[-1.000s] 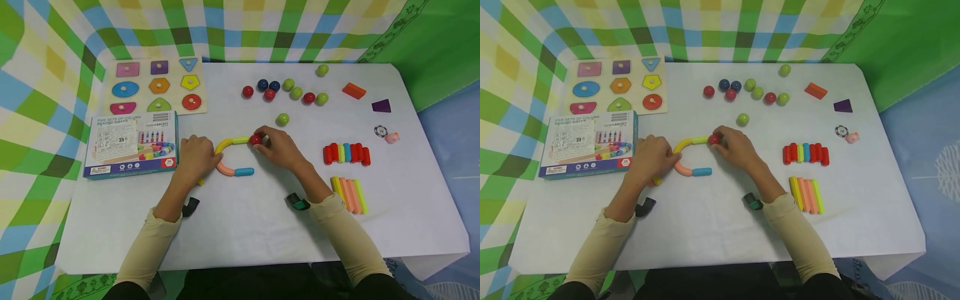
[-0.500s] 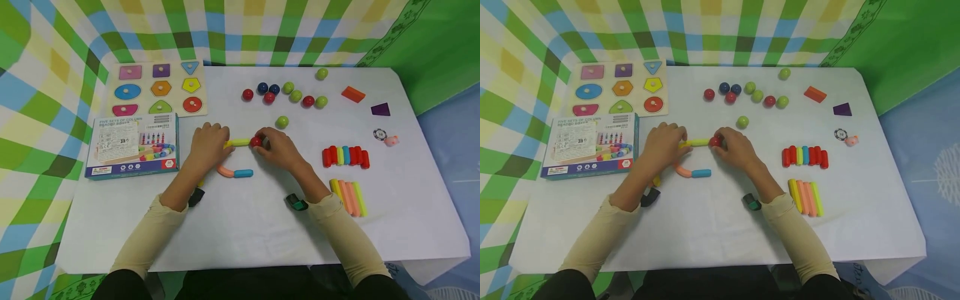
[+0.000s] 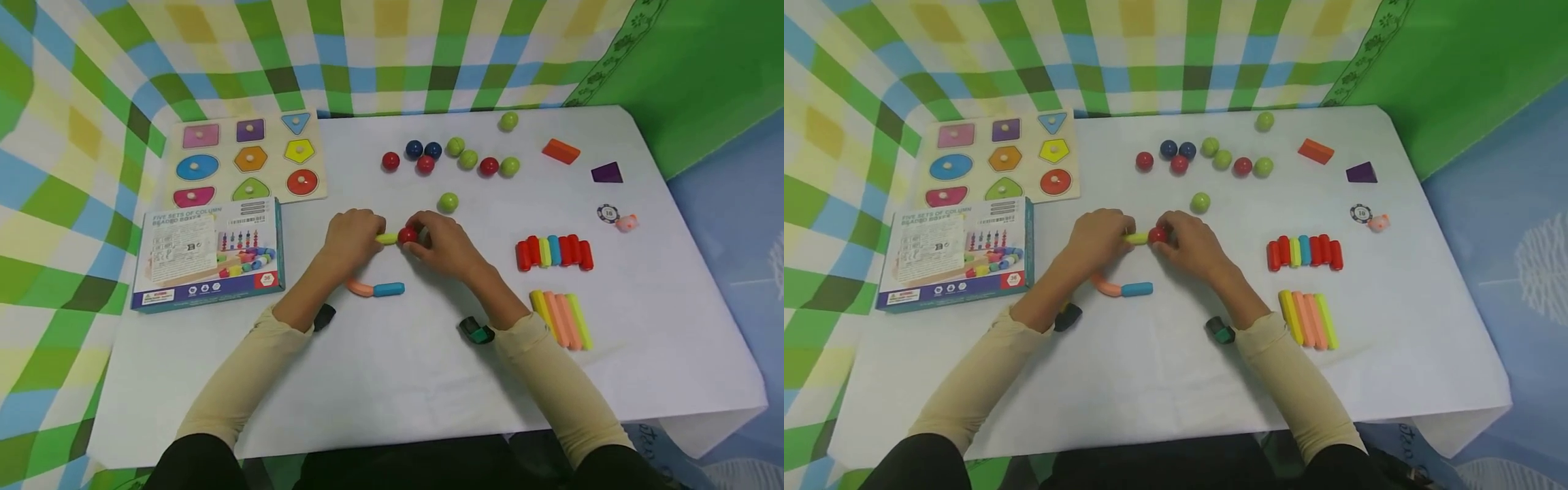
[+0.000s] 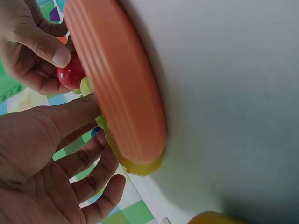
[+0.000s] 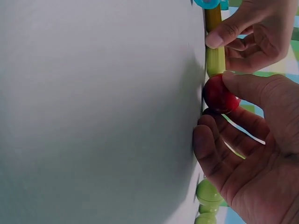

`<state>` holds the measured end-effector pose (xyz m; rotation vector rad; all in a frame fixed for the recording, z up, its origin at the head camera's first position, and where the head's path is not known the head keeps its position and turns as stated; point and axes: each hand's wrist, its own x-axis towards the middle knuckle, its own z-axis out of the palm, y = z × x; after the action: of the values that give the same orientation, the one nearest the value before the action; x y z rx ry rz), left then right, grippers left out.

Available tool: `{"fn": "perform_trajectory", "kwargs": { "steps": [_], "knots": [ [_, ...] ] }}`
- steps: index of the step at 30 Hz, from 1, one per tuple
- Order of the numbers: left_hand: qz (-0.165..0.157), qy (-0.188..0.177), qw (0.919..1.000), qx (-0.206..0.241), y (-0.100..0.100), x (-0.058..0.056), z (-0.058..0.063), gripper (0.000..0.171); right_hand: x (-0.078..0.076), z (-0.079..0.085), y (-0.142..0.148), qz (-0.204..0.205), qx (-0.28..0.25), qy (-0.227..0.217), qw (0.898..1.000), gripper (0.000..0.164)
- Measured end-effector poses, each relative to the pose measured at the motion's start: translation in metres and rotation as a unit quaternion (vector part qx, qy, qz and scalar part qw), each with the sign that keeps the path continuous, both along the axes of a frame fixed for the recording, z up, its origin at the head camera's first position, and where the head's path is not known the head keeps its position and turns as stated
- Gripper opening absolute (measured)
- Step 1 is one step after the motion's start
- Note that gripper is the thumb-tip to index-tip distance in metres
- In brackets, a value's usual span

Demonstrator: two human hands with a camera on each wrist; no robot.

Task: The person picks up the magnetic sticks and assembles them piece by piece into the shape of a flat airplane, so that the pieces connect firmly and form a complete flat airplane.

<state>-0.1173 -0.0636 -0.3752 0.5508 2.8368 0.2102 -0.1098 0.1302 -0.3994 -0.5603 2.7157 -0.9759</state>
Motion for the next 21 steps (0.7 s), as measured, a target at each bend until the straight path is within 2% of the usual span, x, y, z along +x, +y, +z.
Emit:
{"fn": "perform_trajectory", "kwargs": {
  "steps": [9, 12, 14, 17, 21],
  "knots": [
    [-0.001, 0.001, 0.9999, 0.015, -0.002, 0.003, 0.001, 0.027, 0.002, 0.003, 0.000, -0.004, 0.005, -0.001, 1.000, 0.038],
    [0.001, -0.001, 0.9998, 0.019, -0.003, 0.005, 0.000, 0.028, 0.006, 0.010, 0.011, -0.023, 0.016, -0.007, 1.000, 0.041],
    [0.005, -0.001, 0.9998, 0.022, -0.004, 0.006, 0.000, 0.029, 0.011, 0.020, 0.026, -0.051, 0.031, -0.013, 0.998, 0.041],
    [0.009, 0.004, 0.9994, 0.032, -0.006, 0.006, 0.000, 0.030, 0.019, 0.035, 0.060, -0.112, 0.079, -0.026, 0.990, 0.037],
    [0.007, 0.006, 0.9992, 0.039, -0.007, 0.005, -0.001, 0.031, 0.028, 0.046, 0.103, -0.182, 0.180, -0.055, 0.965, 0.032]
  ]
}}
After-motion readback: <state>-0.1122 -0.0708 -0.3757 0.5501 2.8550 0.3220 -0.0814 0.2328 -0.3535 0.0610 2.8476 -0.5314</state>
